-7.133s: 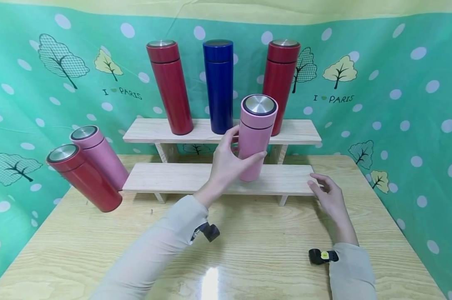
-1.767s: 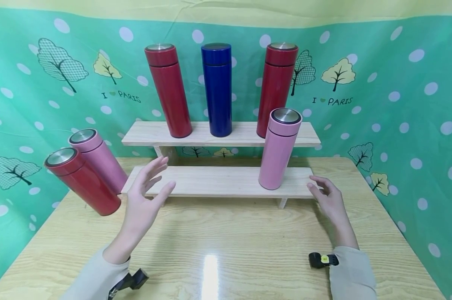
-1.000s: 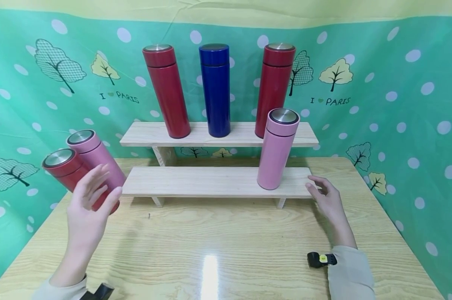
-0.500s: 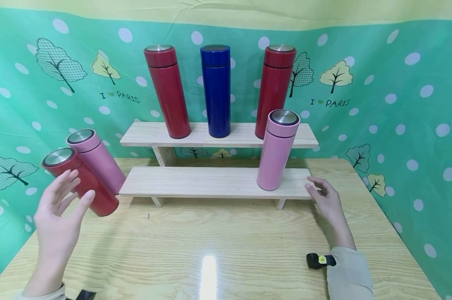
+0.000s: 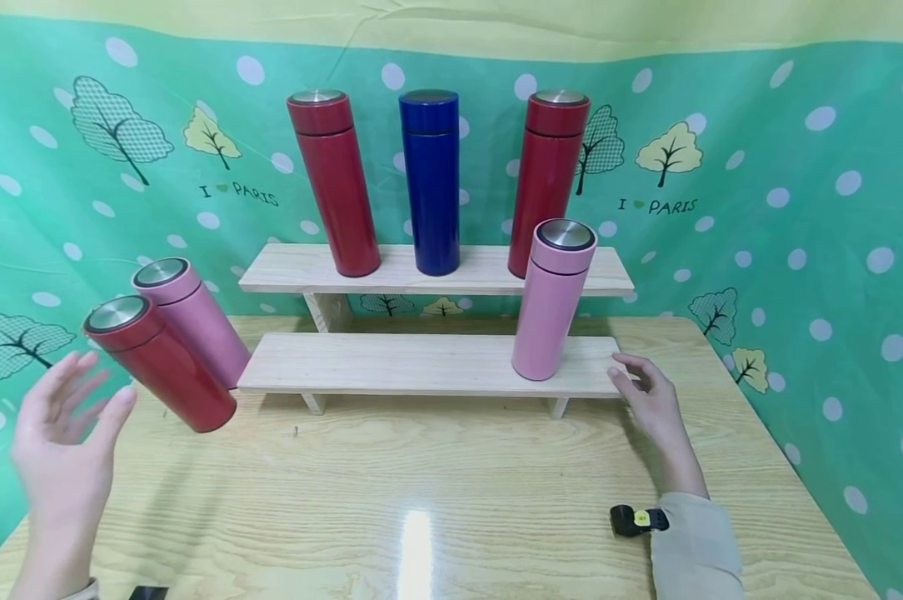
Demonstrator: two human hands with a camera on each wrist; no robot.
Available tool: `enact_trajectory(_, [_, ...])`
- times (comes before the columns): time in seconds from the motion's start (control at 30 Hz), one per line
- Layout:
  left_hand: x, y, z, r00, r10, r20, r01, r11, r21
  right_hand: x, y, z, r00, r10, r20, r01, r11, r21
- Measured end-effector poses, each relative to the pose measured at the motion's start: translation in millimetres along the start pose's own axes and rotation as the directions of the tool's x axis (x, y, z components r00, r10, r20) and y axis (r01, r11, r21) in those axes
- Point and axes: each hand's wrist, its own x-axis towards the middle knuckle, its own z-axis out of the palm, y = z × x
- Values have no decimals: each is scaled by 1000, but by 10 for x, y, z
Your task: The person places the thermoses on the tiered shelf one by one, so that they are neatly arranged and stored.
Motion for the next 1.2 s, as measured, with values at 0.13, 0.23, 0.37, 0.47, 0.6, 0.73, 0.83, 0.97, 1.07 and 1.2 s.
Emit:
enact_trajectory(0.13, [41,-67,-55,999,-40,-12,40,999,11,-1,3,6,1000,-11,-2,11,1000,-13])
enact_trajectory(0.23, [72,-118,-76,997,-72,-5,72,997,14,-2,-1,10,1000,-16,1,16,1000,-6])
enact_trajectory(0.37, [118,-188,-102,992,-127,13,126,992,18,0,-3,20,1000,-20,6,20,1000,4])
enact_trajectory(0.47, [153,-246,-132,984,-174,39,172,984,34,1,-1,31,1000,-17,12,17,1000,11])
enact_trajectory(0.6, [192,-321,-166,968,-226,110,219,973,74,-2,-3,40,1000,-7,17,6,1000,19])
enact_trajectory(0.73, [236,-432,-172,954,-231,190,219,972,84,-5,-1,38,1000,-4,14,4,1000,16])
enact_trajectory(0.83, [272,-533,-165,942,-221,252,202,974,98,-6,7,32,1000,-6,13,6,1000,14])
enact_trajectory(0.97, [323,-653,-148,918,-210,338,175,976,130,-10,9,20,1000,-8,11,8,1000,13])
enact_trajectory(1.07, [365,-724,-115,902,-193,387,155,980,128,-10,7,11,1000,-5,9,5,1000,14])
enact_trajectory(1.2, [413,-794,-66,887,-174,427,140,984,110,-5,3,1,1000,7,10,-7,1000,12])
